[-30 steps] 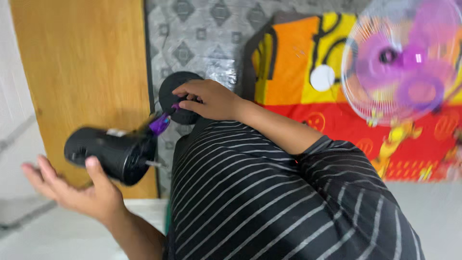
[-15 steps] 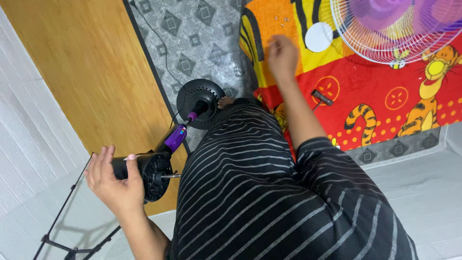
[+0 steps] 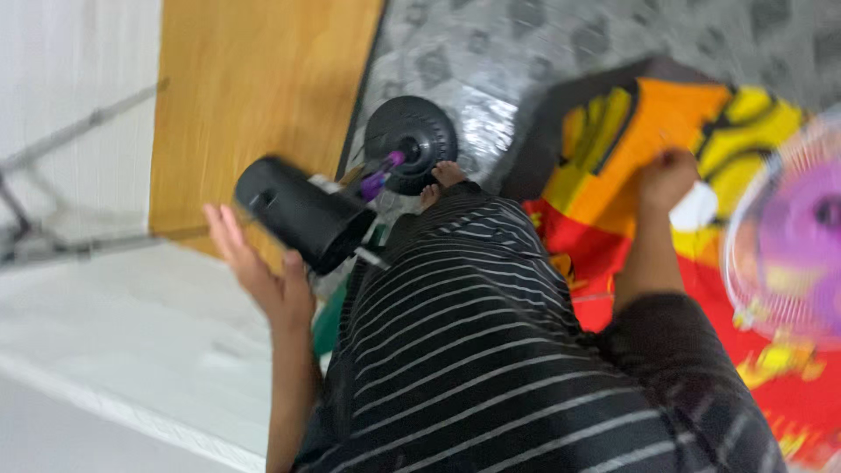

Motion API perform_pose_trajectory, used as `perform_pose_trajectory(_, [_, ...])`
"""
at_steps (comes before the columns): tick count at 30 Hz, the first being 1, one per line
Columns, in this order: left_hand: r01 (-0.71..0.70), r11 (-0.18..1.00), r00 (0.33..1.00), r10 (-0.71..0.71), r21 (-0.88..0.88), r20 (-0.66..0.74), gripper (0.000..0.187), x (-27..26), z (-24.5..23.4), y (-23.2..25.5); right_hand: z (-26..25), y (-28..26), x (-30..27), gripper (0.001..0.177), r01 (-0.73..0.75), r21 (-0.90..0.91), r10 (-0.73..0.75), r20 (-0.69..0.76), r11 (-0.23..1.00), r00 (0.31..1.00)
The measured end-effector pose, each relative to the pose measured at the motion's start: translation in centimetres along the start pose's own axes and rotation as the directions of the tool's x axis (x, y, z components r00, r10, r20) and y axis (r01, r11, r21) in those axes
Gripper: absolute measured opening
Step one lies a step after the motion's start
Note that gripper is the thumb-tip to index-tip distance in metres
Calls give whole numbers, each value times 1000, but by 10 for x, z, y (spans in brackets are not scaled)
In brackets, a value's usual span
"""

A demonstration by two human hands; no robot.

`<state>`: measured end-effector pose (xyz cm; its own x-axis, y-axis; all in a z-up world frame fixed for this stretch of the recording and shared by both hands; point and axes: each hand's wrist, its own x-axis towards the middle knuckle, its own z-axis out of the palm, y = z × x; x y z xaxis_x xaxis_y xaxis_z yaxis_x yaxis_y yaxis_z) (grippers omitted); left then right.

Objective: The person disassembles a black electric fan motor housing using a socket wrench. They remove the rear cover, loosen a central nut, and manipulate the internal components before reassembling the housing.

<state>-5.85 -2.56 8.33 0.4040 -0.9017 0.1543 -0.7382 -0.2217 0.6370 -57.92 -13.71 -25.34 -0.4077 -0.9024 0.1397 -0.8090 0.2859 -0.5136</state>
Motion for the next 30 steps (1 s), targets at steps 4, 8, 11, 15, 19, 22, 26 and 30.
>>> perform_pose_trajectory(4, [274,882,903,-373,-385,-213,77,-38,12,-33,-18,-16,13,12,86,-182,-35,267,980,963])
perform_pose_trajectory(8, [330,796,862,-473,-507,-181,89,-62,21,-39,-34,-30,36,31,198,-329,8,532,923,847])
perform_pose_trajectory(11, [193,944,947,-250,-266,-200,95,-65,10,-24,-43,-40,51,44,288,-451,79,638,845,766])
perform_pose_trajectory(15, [0,999,993,-6,-52,-117,92,-44,-8,-11,-57,-39,61,35,266,-488,240,747,831,620])
perform_pose_trajectory(19, [-150,988,988,150,34,-18,86,-18,-8,-2,-64,-34,56,20,261,-386,131,743,885,657])
perform_pose_trajectory(22, [-218,974,976,218,64,9,79,3,3,-10,-67,-23,45,14,-49,-120,120,700,992,704])
perform_pose_trajectory(26, [-217,976,976,218,32,-13,68,12,16,-25,-61,-16,31,9,-30,177,-100,680,984,726])
perform_pose_trajectory(30, [-242,970,970,241,-28,-38,60,17,20,-33,-49,-18,19,7,-574,546,-13,731,610,682])
